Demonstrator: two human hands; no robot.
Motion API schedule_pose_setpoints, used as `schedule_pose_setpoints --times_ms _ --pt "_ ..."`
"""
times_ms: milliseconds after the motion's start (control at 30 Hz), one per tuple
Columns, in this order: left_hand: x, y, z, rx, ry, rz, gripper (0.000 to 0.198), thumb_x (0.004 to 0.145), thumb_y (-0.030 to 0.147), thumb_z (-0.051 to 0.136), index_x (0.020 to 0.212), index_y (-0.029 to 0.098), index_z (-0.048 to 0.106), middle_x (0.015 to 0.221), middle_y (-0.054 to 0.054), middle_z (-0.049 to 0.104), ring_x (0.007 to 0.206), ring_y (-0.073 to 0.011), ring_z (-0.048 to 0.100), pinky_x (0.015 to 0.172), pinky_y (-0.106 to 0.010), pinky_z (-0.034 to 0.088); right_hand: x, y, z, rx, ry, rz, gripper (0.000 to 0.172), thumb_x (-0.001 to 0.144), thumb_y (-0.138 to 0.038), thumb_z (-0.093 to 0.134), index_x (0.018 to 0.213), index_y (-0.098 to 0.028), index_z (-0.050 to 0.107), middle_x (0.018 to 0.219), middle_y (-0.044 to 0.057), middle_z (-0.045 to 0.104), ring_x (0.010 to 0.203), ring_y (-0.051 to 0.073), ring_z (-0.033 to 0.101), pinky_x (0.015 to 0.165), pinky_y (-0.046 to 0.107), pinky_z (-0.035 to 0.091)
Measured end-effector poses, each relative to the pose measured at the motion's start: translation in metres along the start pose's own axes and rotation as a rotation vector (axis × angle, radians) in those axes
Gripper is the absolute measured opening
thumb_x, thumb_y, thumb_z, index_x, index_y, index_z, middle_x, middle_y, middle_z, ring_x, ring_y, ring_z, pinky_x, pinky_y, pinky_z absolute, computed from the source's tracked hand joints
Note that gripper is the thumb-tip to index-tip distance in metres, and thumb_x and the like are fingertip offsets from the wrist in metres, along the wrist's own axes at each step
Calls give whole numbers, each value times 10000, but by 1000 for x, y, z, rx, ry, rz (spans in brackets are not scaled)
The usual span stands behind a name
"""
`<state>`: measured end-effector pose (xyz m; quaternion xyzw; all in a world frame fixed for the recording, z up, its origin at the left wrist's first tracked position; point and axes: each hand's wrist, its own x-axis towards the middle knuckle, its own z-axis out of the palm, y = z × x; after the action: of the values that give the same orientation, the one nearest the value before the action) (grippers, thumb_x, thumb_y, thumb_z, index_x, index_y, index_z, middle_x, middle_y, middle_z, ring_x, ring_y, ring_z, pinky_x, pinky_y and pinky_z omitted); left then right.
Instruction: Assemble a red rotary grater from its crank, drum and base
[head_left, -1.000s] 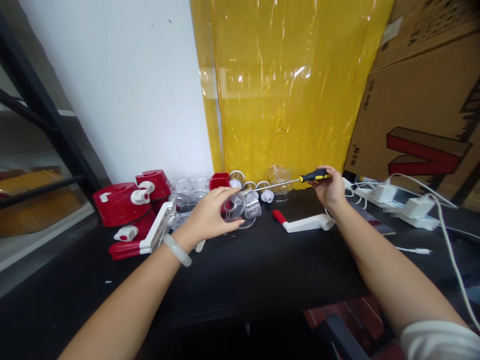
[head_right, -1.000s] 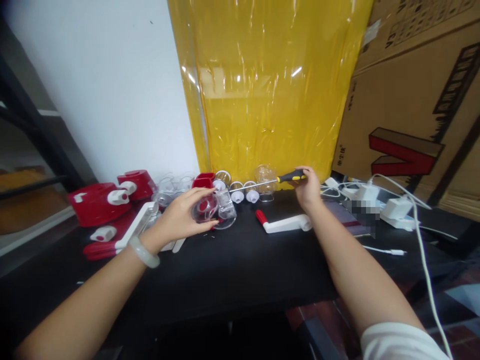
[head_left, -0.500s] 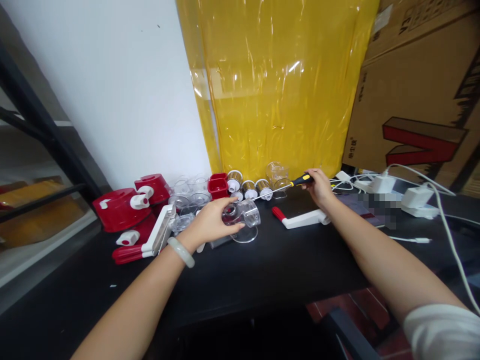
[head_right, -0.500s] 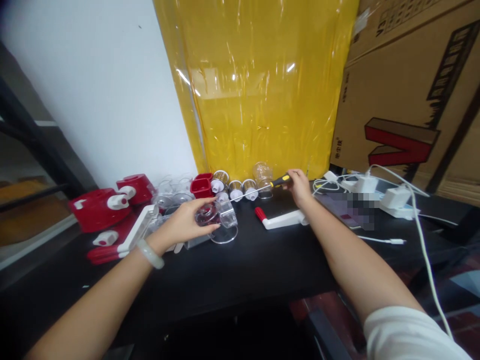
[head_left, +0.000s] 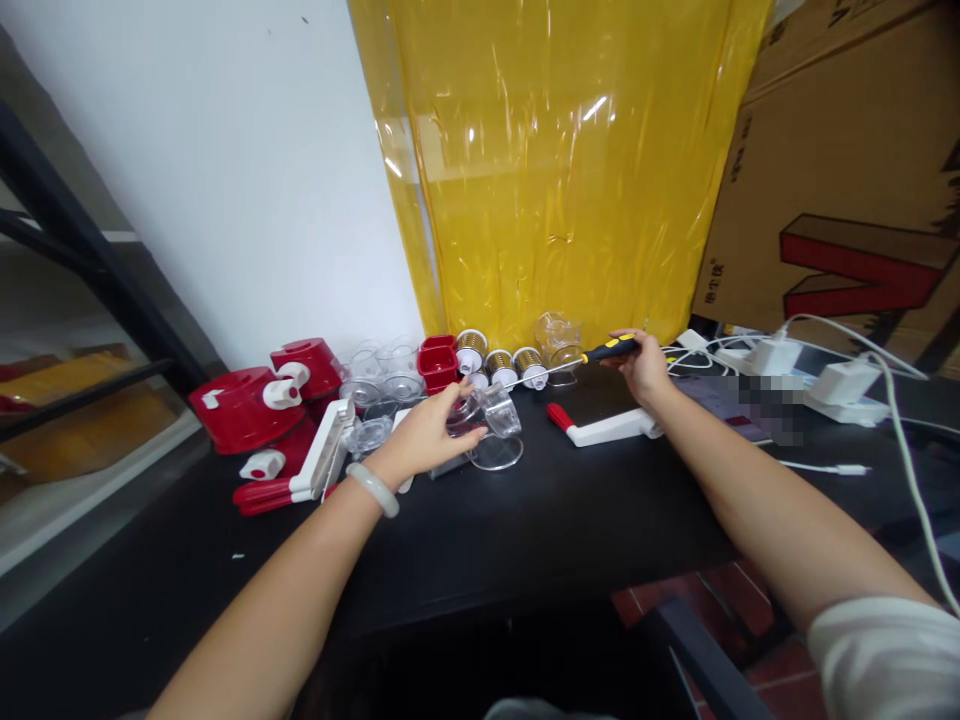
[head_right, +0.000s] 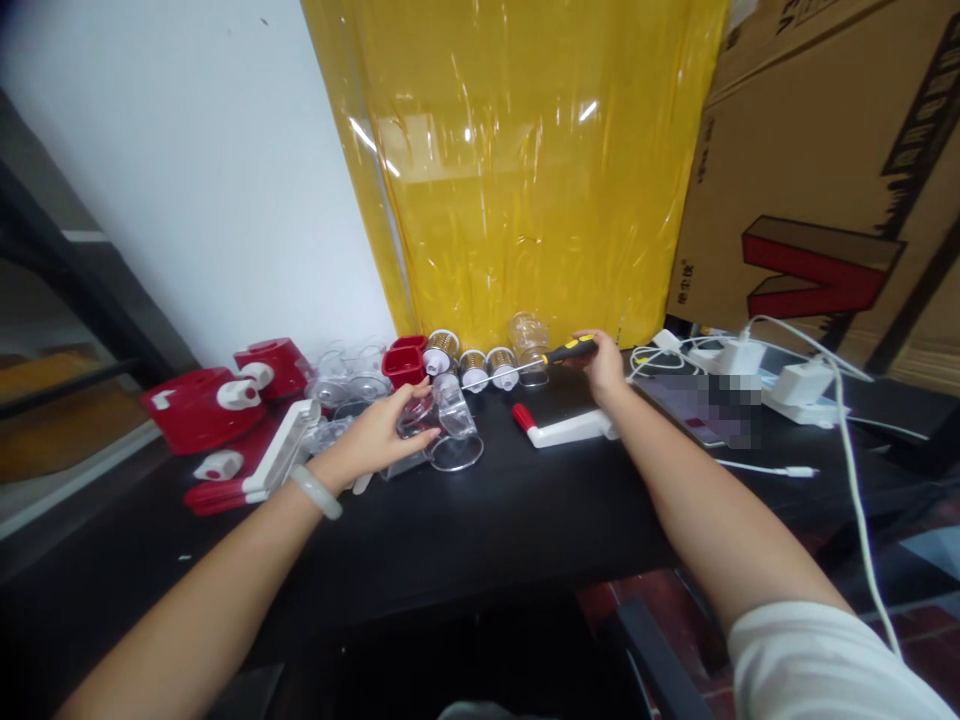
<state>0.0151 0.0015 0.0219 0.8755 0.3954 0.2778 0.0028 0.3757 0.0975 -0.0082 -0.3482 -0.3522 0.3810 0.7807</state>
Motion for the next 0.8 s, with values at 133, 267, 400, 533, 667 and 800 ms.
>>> schedule_pose_setpoints --times_ms 133,267,400,533,667,800 --pt "0 1 0 -22 -16 -11 620 851 445 636 1382 185 451 1404 -160 567 1235 -298 596 1021 -472 490 0 1 -1 -43 12 -25 189 789 -345 520 743 -187 613 616 -28 563 474 108 544 402 219 470" --pt "0 0 0 -37 -21 -26 655 855 456 630 1419 196 422 1410 -140 563 1237 -297 587 1027 -473 479 2 4 -3 -92 -11 -50 232 763 -424 626 775 -195 586 578 -62 530 366 77 468 314 187 376" --pt "0 2 0 -43 -23 -60 625 853 464 629 1386 186 460 1365 -132 591 1189 -293 610 1014 -455 485 2 7 -5 -163 -14 -79 357 752 -544 658 778 -196 580 541 -72 498 326 61 421 277 177 318" --pt "1 3 0 -42 -22 -84 589 842 464 638 1344 190 493 1303 -122 622 1127 -289 635 979 -444 497 2 9 -6 -206 3 -87 411 832 -591 523 773 -191 596 535 -36 525 350 85 465 299 197 358" --pt "1 1 1 -59 -16 -100 578 829 461 653 1325 205 503 1281 -113 632 1103 -285 642 950 -438 502 5 10 -8 -159 -36 -71 373 853 -520 451 794 -191 617 620 -2 582 444 109 550 375 219 453" --pt "1 0 2 -51 -13 -102 562 826 460 657 1302 199 511 1259 -117 638 1100 -289 641 933 -432 502 8 12 -10 -121 -45 -68 278 825 -413 461 772 -193 622 660 -4 572 477 104 542 395 222 470"
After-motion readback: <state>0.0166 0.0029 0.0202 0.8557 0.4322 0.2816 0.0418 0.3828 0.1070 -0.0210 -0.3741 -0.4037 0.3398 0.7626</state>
